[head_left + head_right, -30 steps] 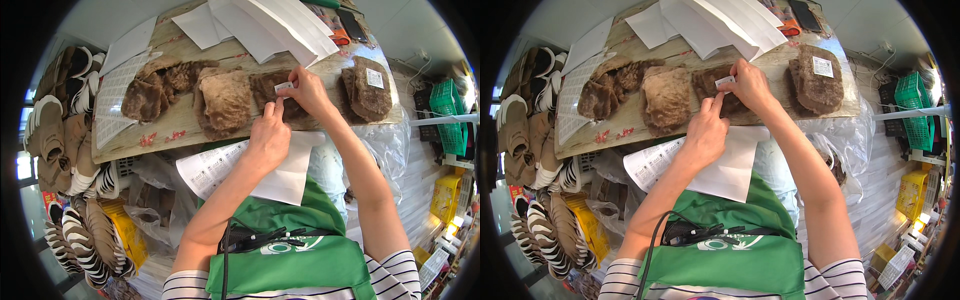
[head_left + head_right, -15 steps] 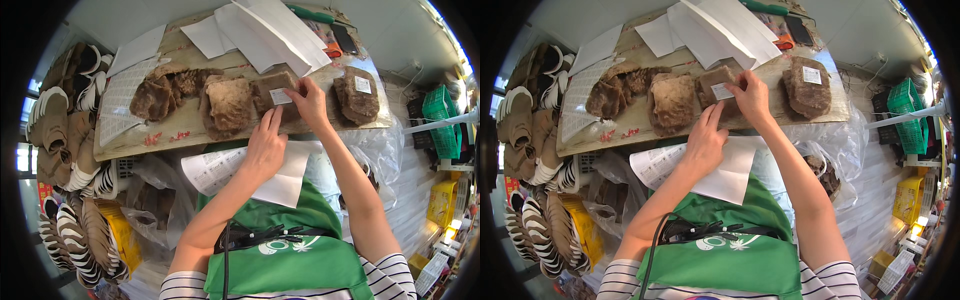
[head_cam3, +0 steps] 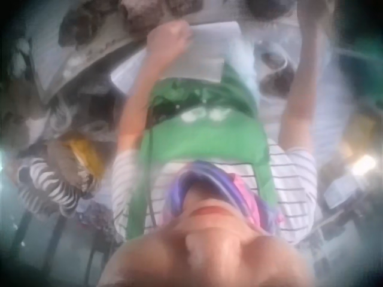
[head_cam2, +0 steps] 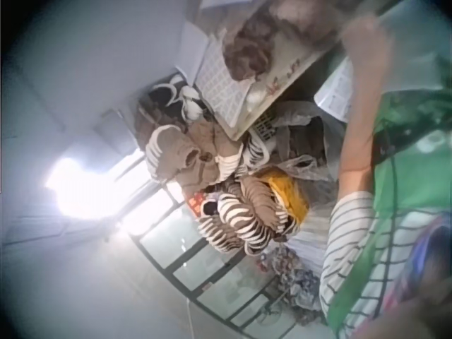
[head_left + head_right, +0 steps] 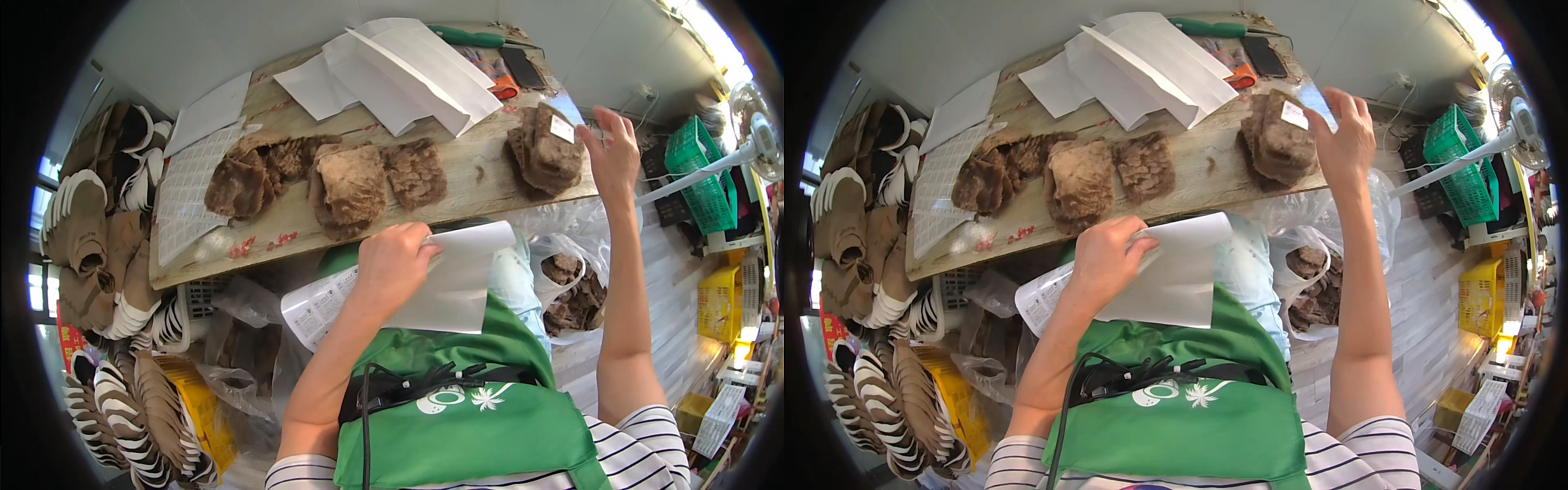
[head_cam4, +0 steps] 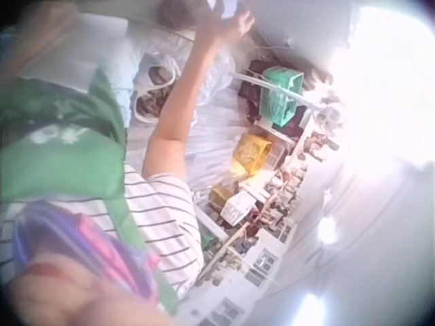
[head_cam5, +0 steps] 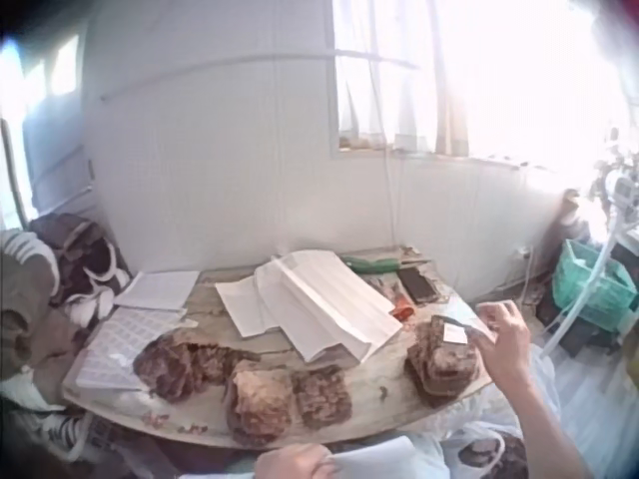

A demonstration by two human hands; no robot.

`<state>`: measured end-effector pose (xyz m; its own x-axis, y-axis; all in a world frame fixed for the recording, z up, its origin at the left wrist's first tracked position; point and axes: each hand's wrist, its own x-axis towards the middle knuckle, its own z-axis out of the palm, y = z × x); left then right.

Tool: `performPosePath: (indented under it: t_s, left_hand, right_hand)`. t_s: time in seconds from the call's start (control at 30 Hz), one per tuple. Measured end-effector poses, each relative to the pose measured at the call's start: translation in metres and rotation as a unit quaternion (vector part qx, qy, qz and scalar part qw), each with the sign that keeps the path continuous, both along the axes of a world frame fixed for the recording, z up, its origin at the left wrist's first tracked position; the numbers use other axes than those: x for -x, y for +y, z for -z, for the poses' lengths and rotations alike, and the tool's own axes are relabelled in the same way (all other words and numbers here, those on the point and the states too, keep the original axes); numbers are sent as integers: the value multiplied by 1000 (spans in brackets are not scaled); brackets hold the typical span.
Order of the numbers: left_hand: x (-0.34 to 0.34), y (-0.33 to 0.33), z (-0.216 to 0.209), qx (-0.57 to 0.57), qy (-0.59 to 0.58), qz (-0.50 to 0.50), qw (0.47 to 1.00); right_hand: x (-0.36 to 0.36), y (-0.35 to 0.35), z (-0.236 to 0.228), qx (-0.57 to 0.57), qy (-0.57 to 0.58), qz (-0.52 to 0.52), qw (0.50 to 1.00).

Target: The person repeatedly peels small labels from a sheet and sticks them onto individual brown fabric samples arranged on a table. The person handles the label sheet and fabric pieces one at a time, placing each labeled sample back on the table.

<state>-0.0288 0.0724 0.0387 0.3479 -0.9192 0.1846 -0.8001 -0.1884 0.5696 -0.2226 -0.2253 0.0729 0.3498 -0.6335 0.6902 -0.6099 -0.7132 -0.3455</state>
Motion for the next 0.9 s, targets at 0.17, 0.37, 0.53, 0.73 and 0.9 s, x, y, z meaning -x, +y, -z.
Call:
performPosePath:
  t_s: [0.17, 0.37, 0.53, 0.73, 0.9]
  left_hand:
    - [9, 10, -9, 54, -43, 0, 998]
    - [25, 30, -27, 111, -11, 61, 992]
    - [-22, 51, -13, 73, 113, 24, 991]
    - [-33, 23, 0, -143, 427, 94, 888]
    - [-34, 14, -15, -58, 514, 183, 836]
  right_hand:
    - [-4, 107, 8, -508, 97, -181, 837]
    - [-4, 159, 19, -644, -180, -279, 689]
    - [36, 155, 29, -692, -331, -338, 546]
    - [45, 161, 22, -699, -373, -344, 505]
    - [53, 146, 15, -654, -359, -361, 559]
